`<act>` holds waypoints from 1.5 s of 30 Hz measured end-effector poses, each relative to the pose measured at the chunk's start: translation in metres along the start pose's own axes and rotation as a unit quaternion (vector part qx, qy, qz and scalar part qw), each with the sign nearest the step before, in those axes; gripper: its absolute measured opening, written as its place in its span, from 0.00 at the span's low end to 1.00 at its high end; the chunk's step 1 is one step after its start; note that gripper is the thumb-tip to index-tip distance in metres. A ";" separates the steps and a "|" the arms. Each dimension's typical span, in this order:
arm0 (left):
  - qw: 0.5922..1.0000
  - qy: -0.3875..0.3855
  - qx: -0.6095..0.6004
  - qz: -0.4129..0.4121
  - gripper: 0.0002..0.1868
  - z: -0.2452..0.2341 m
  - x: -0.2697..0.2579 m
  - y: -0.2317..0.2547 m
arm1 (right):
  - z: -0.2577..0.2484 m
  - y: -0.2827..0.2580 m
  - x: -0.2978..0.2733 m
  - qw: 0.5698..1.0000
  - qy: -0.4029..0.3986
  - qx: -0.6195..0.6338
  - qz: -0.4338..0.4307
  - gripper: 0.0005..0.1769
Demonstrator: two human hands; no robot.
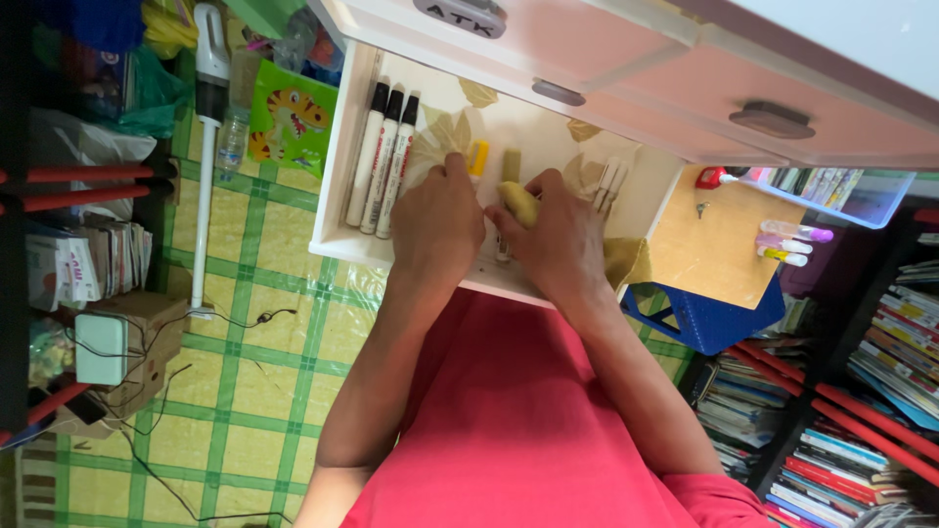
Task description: The person opens a white drawer and wipes the interior with a yellow cloth. They then pick up several markers from a nearby container, wipe each one individually, and place them into the drawer. The person repeats this process with multiple markers, arranging them neatly inside the drawer.
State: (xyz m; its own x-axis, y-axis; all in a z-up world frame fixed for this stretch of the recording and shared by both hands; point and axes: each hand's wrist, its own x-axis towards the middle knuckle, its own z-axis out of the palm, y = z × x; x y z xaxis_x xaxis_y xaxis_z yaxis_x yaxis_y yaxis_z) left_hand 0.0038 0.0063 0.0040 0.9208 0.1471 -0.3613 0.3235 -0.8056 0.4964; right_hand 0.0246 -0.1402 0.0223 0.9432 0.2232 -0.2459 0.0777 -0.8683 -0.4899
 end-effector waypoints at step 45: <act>0.999 0.019 -0.017 0.042 0.13 0.005 0.004 0.000 | -0.011 0.002 0.007 0.982 -0.109 0.142 0.068 0.14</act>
State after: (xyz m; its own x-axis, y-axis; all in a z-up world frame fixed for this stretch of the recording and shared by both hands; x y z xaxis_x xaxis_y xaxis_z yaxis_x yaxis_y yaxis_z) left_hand 0.0065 0.0042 -0.0018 0.9524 0.1032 -0.2869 0.2522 -0.7956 0.5508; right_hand 0.0349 -0.1451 0.0287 0.8445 0.2302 -0.4836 -0.1664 -0.7455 -0.6454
